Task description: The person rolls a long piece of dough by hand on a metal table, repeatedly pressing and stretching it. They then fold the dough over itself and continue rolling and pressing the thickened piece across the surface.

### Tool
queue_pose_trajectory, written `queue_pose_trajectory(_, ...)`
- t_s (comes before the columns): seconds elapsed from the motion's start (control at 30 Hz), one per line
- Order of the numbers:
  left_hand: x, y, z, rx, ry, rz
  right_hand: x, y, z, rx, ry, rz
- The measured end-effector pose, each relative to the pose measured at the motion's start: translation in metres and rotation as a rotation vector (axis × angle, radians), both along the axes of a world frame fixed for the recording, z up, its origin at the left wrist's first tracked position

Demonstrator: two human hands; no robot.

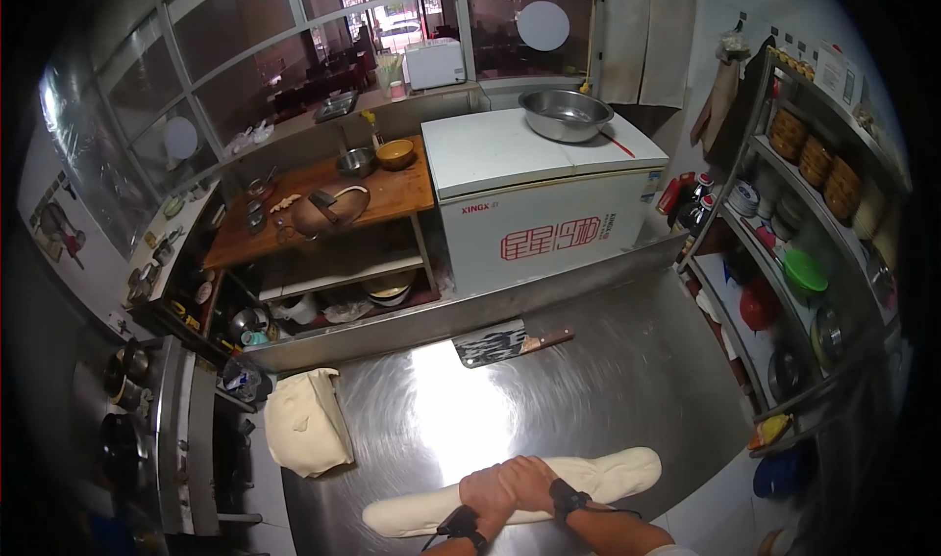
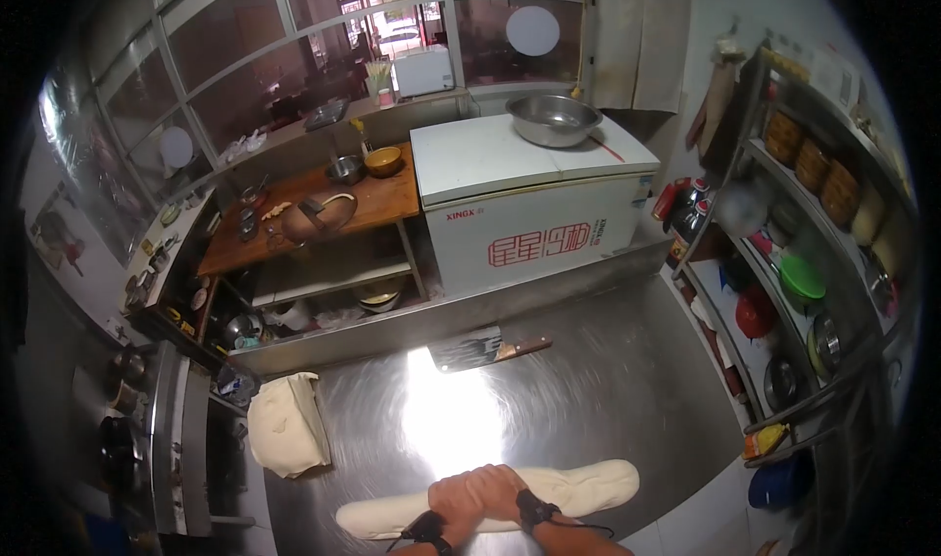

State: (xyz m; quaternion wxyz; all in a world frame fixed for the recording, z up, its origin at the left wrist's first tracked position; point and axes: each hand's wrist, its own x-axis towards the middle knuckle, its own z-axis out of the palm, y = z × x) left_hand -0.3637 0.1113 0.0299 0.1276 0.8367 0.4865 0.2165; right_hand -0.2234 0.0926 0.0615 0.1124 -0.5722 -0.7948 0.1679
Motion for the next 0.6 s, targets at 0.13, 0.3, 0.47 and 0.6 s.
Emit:
queue_pose_trajectory(0.13,0.012,0.030,-0.008,-0.069,0.062,0.091,0.014,0.036,-0.017,-0.189,0.150,0.007)
queue_pose_trajectory(0.3,0.016,0.042,-0.004,-0.190,0.167,0.119,0.017,0.051,-0.033,-0.041,0.116,-0.120)
queue_pose_trajectory(0.47,0.003,-0.005,0.016,0.000,0.109,0.029,-0.007,-0.034,0.035,-0.076,-0.166,-0.177)
queue_pose_trajectory(0.6,0.007,-0.079,0.057,0.017,-0.091,-0.145,-0.005,-0.127,0.048,0.129,0.079,-0.241)
